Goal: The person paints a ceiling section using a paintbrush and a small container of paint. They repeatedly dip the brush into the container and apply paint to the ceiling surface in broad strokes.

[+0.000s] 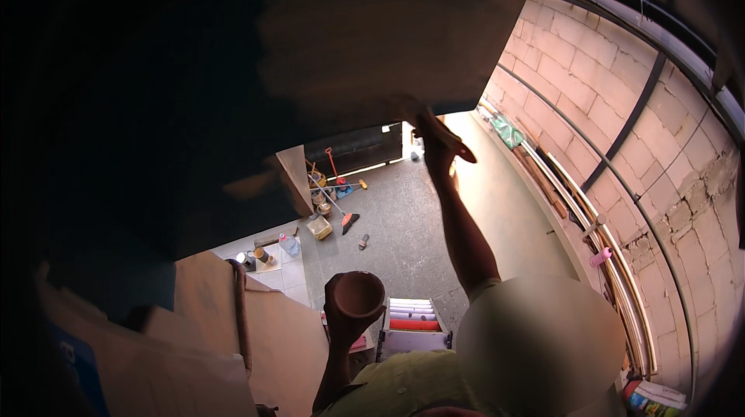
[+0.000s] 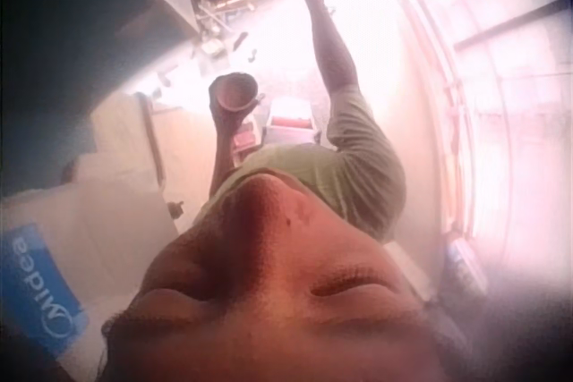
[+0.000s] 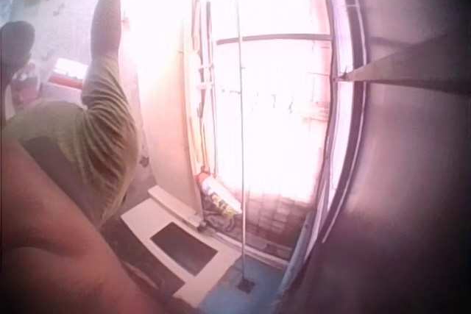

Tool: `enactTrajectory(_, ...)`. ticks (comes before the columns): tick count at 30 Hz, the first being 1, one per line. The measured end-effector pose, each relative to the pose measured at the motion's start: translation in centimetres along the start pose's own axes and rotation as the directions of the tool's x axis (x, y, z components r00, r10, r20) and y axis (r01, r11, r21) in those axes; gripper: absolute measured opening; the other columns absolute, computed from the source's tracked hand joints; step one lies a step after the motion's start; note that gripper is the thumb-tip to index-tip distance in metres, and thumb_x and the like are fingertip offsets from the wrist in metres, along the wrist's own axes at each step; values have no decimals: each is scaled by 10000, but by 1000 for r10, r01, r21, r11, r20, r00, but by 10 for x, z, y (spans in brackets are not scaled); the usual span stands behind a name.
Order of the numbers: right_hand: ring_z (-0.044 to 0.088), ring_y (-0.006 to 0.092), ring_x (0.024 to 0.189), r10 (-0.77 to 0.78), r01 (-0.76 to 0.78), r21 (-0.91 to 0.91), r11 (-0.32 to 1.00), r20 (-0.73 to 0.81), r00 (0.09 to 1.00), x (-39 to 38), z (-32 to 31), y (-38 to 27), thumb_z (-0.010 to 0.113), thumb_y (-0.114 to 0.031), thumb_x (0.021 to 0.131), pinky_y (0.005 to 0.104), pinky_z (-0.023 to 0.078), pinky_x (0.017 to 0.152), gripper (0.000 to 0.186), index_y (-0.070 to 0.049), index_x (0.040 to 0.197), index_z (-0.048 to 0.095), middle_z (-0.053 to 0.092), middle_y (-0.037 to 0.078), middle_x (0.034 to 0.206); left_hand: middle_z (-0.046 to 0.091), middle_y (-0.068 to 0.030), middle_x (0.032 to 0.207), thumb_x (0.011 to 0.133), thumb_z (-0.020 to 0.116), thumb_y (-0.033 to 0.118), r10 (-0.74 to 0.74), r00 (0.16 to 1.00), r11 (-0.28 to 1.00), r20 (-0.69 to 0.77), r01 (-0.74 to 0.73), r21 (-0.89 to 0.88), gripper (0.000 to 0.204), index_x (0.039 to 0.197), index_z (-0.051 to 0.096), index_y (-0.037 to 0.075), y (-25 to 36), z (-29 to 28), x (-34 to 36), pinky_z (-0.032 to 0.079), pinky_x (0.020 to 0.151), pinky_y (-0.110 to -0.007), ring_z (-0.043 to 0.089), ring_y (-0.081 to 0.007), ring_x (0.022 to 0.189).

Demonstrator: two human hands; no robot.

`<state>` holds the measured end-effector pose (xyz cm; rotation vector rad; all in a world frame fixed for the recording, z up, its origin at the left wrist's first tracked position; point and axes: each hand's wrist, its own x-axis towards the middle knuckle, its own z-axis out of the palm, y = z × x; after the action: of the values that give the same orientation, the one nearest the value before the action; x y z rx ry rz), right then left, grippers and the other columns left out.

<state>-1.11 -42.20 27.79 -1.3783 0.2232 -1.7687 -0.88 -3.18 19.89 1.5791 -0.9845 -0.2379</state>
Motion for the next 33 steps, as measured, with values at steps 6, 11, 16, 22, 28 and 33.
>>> enactTrajectory(6,614,131,661,-166,57,-423,904,-225,960,43,-125,-36,587,-242,953,272,489,641,323,29,1116,649,676,63,801,582,-125,1119,501,912,45,22,999,999,32,-21,-32,863,1213,424,29,9,4,2,506,886,-359,607,-243,1015)
enactTrajectory(11,602,109,694,-314,267,-357,895,-80,946,-13,-29,-12,612,-91,920,256,477,614,204,53,1056,658,666,75,825,584,-120,1121,505,903,33,25,999,1000,27,-25,10,845,1208,434,33,11,3,-4,508,885,-358,606,-234,1021)
enactTrajectory(16,661,132,837,-152,184,-107,977,255,955,-111,127,-42,697,-36,841,261,532,722,264,15,1099,668,701,102,953,586,-122,1121,505,907,63,-29,1000,999,-4,29,-13,856,1217,431,39,-4,-11,-19,505,887,-367,602,-243,1029)
enactTrajectory(22,660,182,876,30,-22,-90,996,93,995,-39,27,16,549,-112,946,288,510,789,308,28,1217,597,678,126,1064,571,-132,1146,509,926,129,-14,1000,1000,-3,14,-5,897,1243,416,44,14,-30,-18,496,901,-380,591,-263,1042)
enactTrajectory(28,616,128,735,-104,-39,-388,921,-341,934,46,-169,-5,603,-275,941,259,484,661,379,19,1179,621,673,91,941,568,-133,1155,507,931,143,30,999,997,-20,-31,-69,882,1232,439,43,4,-23,-7,496,902,-382,590,-263,1046)
enactTrajectory(33,621,137,821,-212,140,-524,840,-80,974,7,-92,41,536,-66,938,265,496,733,297,53,1207,580,664,113,1037,573,-135,1161,502,932,141,46,999,997,12,-45,-56,909,1250,425,43,7,-15,-8,493,914,-389,589,-267,1062)
